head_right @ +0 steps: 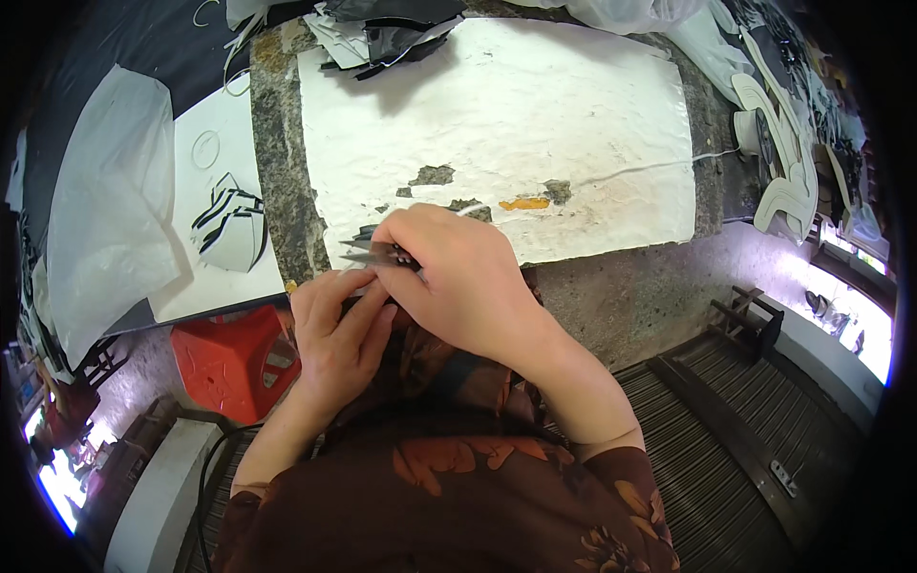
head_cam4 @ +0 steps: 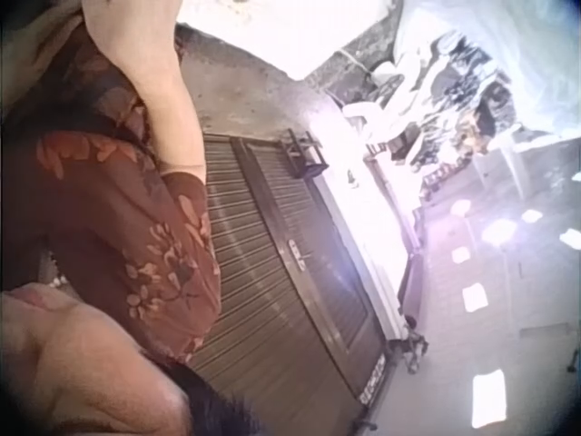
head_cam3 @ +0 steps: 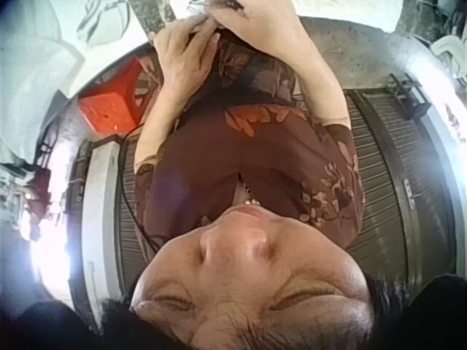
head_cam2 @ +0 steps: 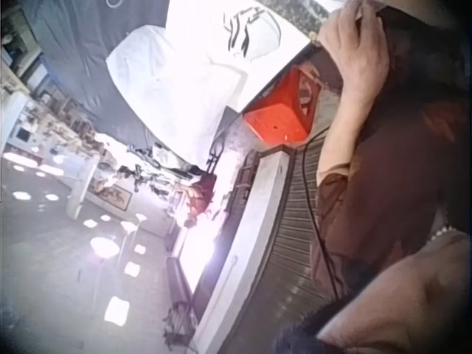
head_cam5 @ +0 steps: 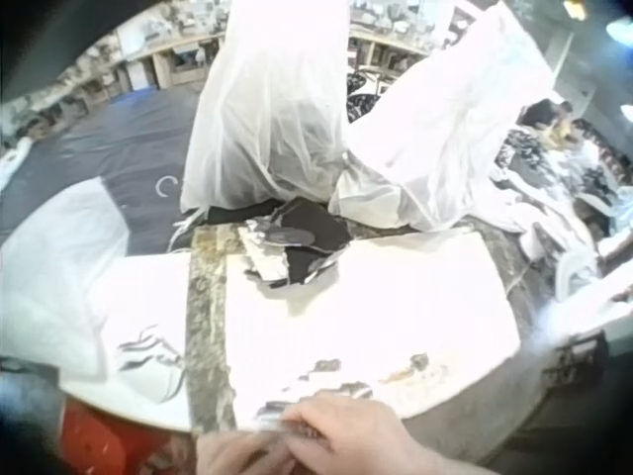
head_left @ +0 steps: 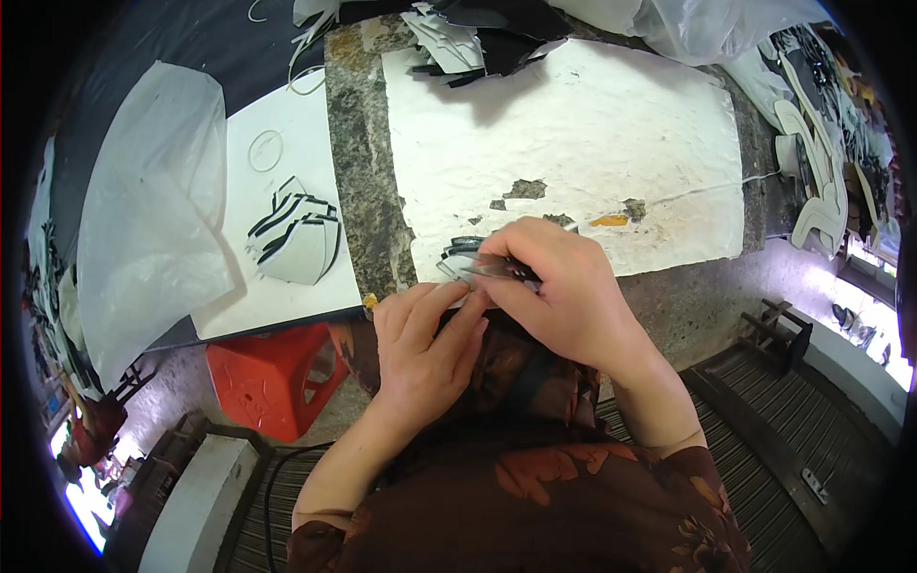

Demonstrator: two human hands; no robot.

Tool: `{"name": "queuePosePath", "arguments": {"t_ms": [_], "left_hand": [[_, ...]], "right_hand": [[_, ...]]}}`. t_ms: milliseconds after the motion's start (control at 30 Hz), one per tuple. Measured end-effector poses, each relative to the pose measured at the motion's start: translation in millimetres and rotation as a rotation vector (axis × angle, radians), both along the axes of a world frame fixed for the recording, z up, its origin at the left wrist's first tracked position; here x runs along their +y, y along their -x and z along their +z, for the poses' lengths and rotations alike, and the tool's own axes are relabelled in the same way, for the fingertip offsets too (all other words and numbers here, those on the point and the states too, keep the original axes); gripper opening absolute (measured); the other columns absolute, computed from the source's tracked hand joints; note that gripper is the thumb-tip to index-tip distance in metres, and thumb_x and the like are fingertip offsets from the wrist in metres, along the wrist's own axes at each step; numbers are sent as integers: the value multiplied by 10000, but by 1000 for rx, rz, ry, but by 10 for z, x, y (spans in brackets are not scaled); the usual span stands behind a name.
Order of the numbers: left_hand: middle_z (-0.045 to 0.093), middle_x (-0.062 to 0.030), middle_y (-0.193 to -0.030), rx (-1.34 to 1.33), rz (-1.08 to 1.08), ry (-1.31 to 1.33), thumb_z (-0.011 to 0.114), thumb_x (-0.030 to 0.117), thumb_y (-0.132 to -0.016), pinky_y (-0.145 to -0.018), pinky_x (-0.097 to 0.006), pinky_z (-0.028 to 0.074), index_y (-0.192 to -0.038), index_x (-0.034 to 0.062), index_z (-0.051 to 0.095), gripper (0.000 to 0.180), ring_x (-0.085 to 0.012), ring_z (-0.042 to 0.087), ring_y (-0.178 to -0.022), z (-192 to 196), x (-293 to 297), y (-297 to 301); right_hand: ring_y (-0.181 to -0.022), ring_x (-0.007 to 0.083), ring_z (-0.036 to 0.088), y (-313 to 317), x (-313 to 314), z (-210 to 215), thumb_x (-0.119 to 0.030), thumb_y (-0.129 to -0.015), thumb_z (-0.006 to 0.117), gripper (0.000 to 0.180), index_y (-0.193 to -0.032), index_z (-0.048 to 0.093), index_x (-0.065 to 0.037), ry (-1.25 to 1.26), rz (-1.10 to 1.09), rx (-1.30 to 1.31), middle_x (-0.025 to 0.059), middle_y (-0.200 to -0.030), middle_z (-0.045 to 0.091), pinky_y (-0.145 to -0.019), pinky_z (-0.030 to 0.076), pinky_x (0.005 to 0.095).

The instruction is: Trim excess material and loose threads from shoe components using trimming nippers at a workbench.

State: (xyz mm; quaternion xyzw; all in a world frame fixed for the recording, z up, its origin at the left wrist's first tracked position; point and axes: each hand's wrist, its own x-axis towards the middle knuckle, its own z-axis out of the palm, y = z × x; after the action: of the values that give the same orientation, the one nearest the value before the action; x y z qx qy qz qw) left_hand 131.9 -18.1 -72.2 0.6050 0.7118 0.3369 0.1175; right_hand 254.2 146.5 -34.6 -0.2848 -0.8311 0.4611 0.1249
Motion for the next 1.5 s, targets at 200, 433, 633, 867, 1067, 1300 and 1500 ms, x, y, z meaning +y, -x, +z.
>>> {"name": "queuePosePath", "arguments": {"t_ms": [200,433,633,867,1067,1300,1500], "left_hand": [[629,-37,-1232,40,12,-3,789,107,-803,-920,-418,421,-1201,109,757,400,-253,590,-1113,-8,-4,-33],[609,-16,-1254,145,76,5,786,200,-811,-955,-430,379,-1146,183,789,335,-245,526,-1146,-5,-17,-53],[602,-53,-1351,157,96,7,775,224,-843,-1047,-477,353,-1151,189,778,310,-284,511,-1242,-20,-27,-44],[580,-79,-1464,171,54,45,757,236,-876,-1195,-575,245,-1215,203,734,341,-327,453,-1438,-148,-30,-28],[564,-69,-1503,208,61,46,760,227,-874,-1194,-576,245,-1229,265,717,360,-319,462,-1429,-226,-50,-39],[558,-71,-1515,196,71,50,770,271,-884,-1201,-561,236,-1234,261,709,355,-329,470,-1412,-179,-44,-43],[570,-69,-1501,136,85,67,767,346,-902,-1202,-545,229,-1277,170,694,420,-326,477,-1396,-145,-11,-54]], "right_hand": [[-760,346,673,143,-1,-61,-135,-865,679,86,-915,652,-71,-102,-10,-87,110,-845,673,-652,538,441],[-738,338,680,167,-49,-75,-147,-852,684,90,-899,647,-80,-147,-62,-124,102,-822,676,-641,542,443],[-731,335,680,174,-54,-102,-142,-846,679,85,-899,646,-84,-163,-53,-135,100,-820,674,-638,542,440],[-729,338,677,155,-51,-104,-147,-852,682,87,-901,645,-86,-183,-52,-138,102,-813,667,-645,546,445],[-759,351,675,121,48,-21,-156,-895,669,96,-918,629,-72,-72,-37,-115,121,-823,667,-650,536,445],[-788,367,677,44,94,-14,-141,-932,628,86,-958,613,-60,-32,-116,-128,137,-844,683,-665,529,452],[-788,377,679,16,89,-24,-139,-934,616,84,-969,614,-62,2,-127,-145,144,-853,694,-663,528,456]]}}
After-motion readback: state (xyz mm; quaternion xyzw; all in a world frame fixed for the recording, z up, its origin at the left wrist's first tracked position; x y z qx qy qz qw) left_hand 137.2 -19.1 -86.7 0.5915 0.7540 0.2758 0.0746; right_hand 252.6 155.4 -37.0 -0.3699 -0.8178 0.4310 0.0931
